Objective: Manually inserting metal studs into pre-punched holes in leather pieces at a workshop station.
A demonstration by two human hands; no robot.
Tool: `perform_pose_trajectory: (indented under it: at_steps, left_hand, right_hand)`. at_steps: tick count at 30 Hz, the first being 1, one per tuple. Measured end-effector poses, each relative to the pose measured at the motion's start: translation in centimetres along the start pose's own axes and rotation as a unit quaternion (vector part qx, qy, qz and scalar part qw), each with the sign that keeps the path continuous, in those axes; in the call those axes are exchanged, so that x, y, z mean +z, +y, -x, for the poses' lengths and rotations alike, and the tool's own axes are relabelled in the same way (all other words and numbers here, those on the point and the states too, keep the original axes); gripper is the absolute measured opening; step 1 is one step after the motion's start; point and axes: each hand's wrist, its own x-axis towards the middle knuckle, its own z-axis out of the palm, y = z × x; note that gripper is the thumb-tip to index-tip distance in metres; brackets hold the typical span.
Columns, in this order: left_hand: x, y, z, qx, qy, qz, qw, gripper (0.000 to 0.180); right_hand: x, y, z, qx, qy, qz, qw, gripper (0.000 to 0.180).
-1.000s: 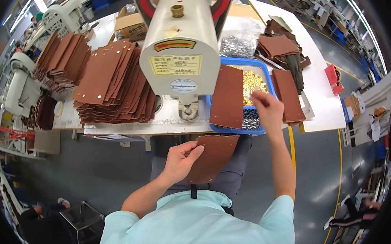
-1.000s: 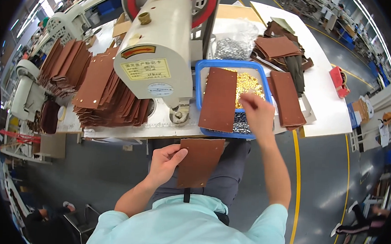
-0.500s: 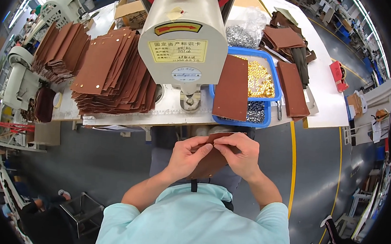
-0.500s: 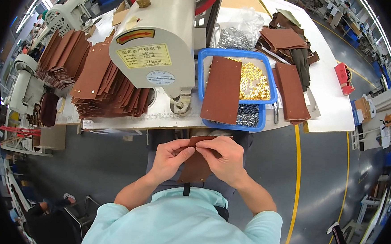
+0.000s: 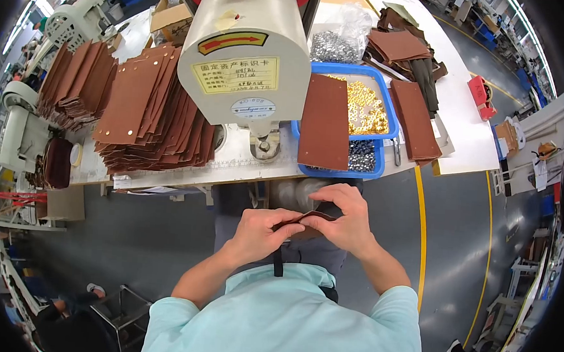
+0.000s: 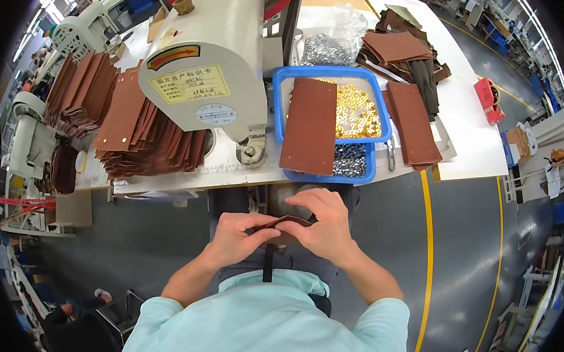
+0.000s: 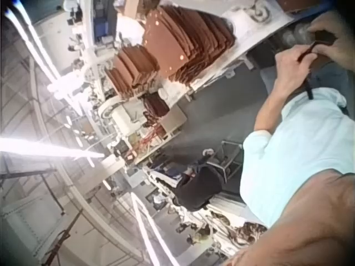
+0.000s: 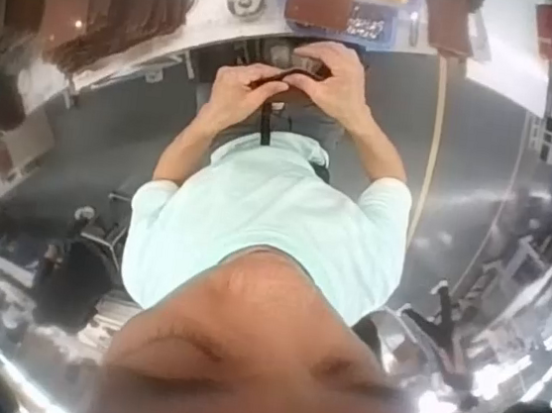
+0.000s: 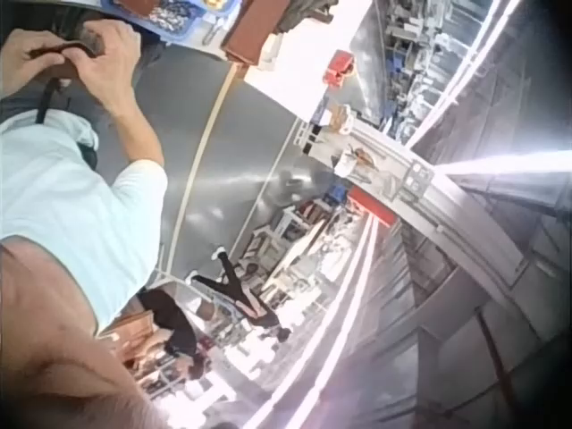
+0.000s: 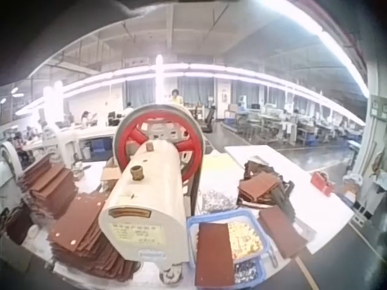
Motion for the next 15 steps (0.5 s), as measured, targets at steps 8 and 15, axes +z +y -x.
perform_pose_trajectory:
  at_steps: [8,15]
  left_hand:
    - [-0.1,-0.6,-0.3,-0.012,-0.026,0.047,0.998,0.026]
    - [0.0,-0.5,-0.4,-0.026,-0.036,0.074,0.996,0.025]
  right_hand:
    - [0.1,0.3,0.9,0.073,-0.042,-0.077,0.993,0.025]
    - [-0.3,0.7,1.2,0.074,-0.045,-0.060,0.994,0.018]
